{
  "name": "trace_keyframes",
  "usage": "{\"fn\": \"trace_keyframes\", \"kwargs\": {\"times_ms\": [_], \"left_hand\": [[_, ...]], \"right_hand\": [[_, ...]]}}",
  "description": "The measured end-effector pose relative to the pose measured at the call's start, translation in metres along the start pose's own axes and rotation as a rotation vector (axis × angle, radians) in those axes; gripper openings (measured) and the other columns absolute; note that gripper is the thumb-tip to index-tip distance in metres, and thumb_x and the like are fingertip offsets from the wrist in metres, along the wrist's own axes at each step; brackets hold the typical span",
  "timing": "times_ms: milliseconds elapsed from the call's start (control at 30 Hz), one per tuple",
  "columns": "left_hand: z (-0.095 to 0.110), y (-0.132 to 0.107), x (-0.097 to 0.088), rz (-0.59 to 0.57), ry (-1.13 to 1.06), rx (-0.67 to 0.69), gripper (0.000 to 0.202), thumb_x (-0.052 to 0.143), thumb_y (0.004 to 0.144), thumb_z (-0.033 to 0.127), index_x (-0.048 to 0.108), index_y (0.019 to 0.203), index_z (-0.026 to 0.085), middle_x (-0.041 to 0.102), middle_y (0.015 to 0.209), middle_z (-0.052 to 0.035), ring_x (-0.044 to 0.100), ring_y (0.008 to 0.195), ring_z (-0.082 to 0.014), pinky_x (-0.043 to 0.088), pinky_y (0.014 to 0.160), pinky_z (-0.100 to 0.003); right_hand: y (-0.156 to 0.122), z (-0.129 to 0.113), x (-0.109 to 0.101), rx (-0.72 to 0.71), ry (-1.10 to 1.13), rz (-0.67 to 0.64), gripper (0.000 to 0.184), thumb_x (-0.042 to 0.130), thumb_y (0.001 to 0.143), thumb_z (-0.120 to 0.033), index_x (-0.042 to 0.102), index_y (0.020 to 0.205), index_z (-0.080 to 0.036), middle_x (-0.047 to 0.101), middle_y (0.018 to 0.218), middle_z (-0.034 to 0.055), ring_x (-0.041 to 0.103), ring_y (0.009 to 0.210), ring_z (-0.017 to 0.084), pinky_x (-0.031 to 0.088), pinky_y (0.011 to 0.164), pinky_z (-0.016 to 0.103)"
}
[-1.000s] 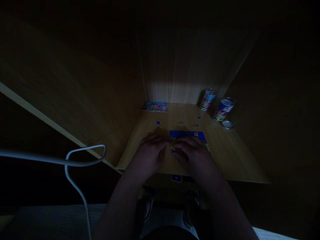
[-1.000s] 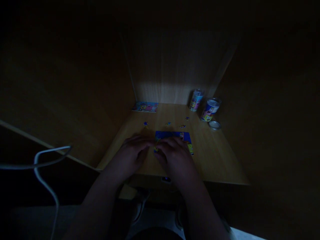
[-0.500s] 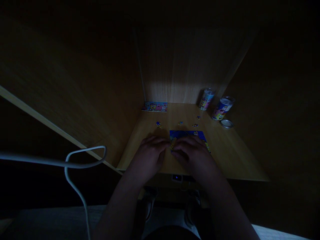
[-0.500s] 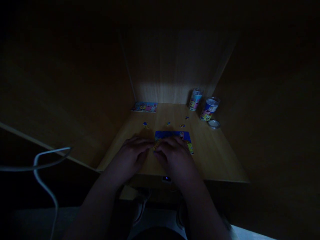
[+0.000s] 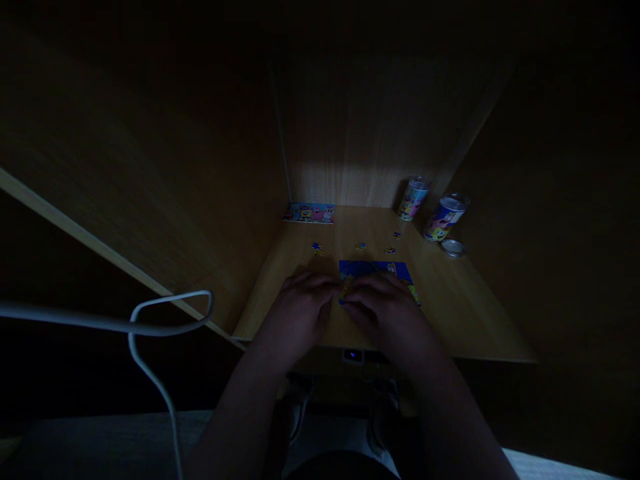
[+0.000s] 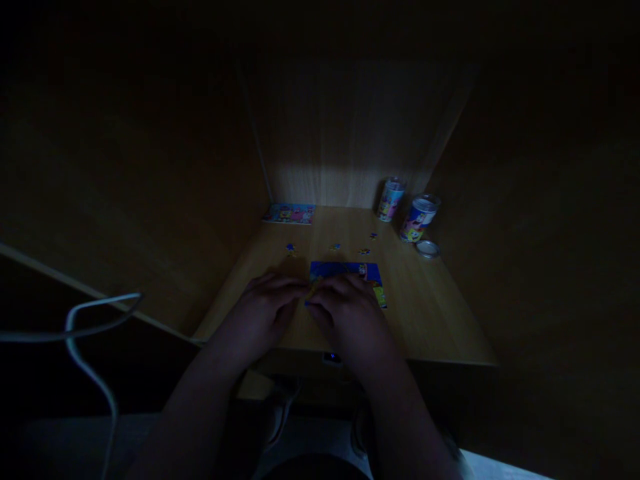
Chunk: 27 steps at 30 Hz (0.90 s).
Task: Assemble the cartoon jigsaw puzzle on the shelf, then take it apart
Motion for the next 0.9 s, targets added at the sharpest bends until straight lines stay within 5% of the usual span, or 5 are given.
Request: {"fn": "trace_keyframes", "kwargs": {"times_ms": [167,400,767,900], "left_hand": [[0.002,0.001,-0.001,-0.009,-0.010,-0.014,0.039,0.062,0.102,0.005,0.082,0.125,0.029,0.083,0.127,-0.0028,0.073,0.118,-0.0272,0.057,0.108,-0.052],[0.003,0.000,-0.004,0.027,-0.006,-0.016,0.034,0.060,0.102,0.003,0.080,0.119,0.025,0.081,0.120,-0.0048,0.073,0.113,-0.0264,0.058,0.105,-0.050],[0.006,-0.006,-0.003,-0.007,-0.002,0.120,0.036,0.064,0.098,0.001,0.079,0.117,0.027,0.084,0.126,-0.0020,0.074,0.120,-0.0261,0.054,0.108,-0.052],[0.005,-0.006,-0.003,-0.005,0.000,0.125,0.037,0.062,0.097,0.002,0.079,0.117,0.027,0.084,0.125,-0.0029,0.074,0.120,-0.0266,0.055,0.107,-0.052]], "right_hand": [[-0.001,0.001,0.000,0.002,0.006,0.021,0.010,0.075,0.104,-0.021,0.081,0.108,-0.028,0.082,0.117,0.0043,0.072,0.112,0.027,0.055,0.105,0.050],[-0.005,0.007,-0.005,0.141,0.019,0.160,0.037,0.054,0.098,-0.001,0.076,0.115,-0.025,0.080,0.116,0.0075,0.069,0.114,0.030,0.055,0.103,0.049],[-0.007,0.008,-0.005,0.247,-0.016,0.215,0.026,0.060,0.098,-0.008,0.076,0.107,-0.025,0.081,0.109,0.0088,0.071,0.109,0.032,0.056,0.101,0.050],[-0.010,0.020,-0.022,0.288,-0.036,0.237,0.023,0.059,0.102,-0.014,0.078,0.111,-0.024,0.081,0.113,0.0104,0.074,0.108,0.030,0.059,0.097,0.046]]}}
Point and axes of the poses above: each hand's wrist, its own y-axis towards the middle knuckle, its own x-axis out of the palm, z = x × y, the point moved 2 cm from there along y, towards the middle knuckle
